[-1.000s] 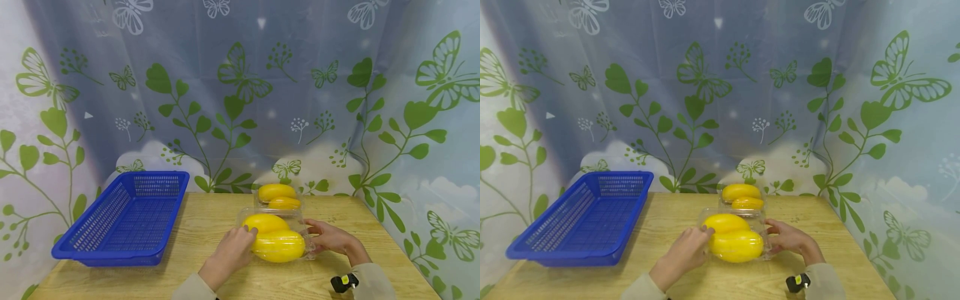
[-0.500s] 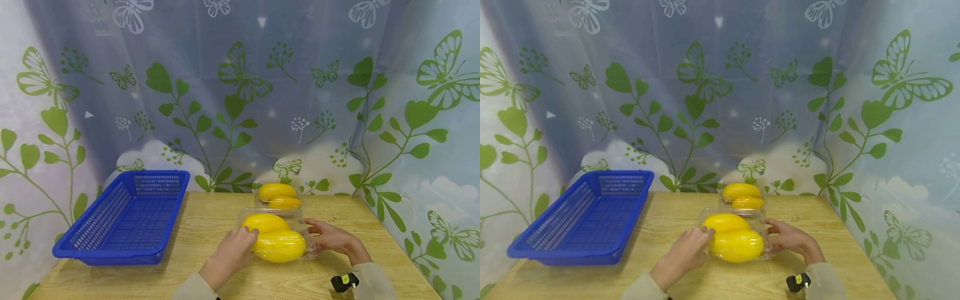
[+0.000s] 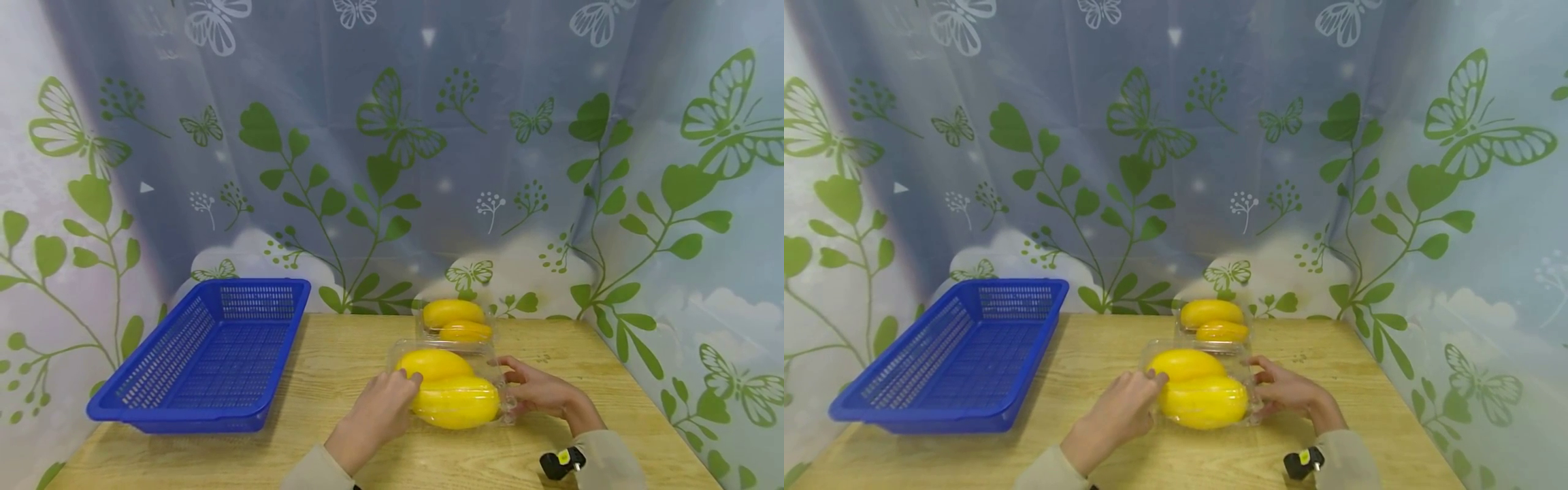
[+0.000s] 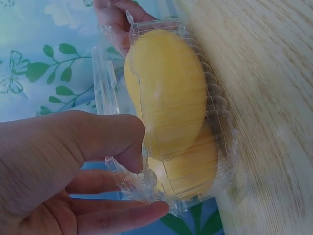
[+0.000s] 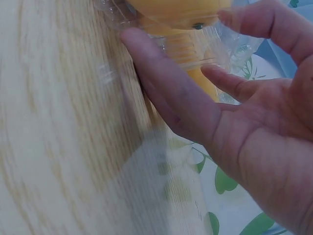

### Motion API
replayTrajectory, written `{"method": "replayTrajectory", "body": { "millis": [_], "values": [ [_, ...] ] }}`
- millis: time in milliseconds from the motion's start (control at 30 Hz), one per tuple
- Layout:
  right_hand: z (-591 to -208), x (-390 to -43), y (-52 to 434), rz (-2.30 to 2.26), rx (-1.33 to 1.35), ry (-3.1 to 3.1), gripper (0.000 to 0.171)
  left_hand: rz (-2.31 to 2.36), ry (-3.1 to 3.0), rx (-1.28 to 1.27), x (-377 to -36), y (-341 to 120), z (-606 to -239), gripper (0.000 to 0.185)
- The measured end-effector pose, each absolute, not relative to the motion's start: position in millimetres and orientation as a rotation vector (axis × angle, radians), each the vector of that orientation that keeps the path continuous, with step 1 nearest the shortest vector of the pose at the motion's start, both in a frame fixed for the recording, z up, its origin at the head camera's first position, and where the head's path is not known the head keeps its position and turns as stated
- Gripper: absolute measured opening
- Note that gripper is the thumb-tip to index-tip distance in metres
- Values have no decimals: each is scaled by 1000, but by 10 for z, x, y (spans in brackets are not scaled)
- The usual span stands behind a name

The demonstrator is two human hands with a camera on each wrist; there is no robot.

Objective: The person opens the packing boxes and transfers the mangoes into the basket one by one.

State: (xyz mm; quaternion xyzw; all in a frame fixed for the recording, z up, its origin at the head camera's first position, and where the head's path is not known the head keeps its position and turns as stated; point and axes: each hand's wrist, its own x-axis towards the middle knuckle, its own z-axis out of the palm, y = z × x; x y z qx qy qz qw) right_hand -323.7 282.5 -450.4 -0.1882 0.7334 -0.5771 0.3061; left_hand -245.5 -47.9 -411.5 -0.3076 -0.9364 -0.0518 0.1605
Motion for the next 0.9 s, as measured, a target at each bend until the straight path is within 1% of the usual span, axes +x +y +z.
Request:
{"method": "replayTrajectory", "body": {
  "millis": [367,533,633,800,900],
  "values": [
    [-4496,-3225,2823,-1539,-507,1937,80,-116,-2634,-888,-2471,-494,-4140,30],
    [-4498,-3235,2828,-1522,-508,1953,80,-116,-2622,-870,-2485,-508,-4140,25],
    [-4507,-3240,2834,-1505,-504,1961,79,-129,-2614,-861,-2492,-528,-4130,31],
    [-4516,-3241,2844,-1508,-510,1955,75,-134,-2590,-868,-2500,-568,-4100,27],
    [-4518,-3242,2844,-1521,-508,1945,76,-159,-2597,-864,-2499,-589,-4068,33]
  ]
}}
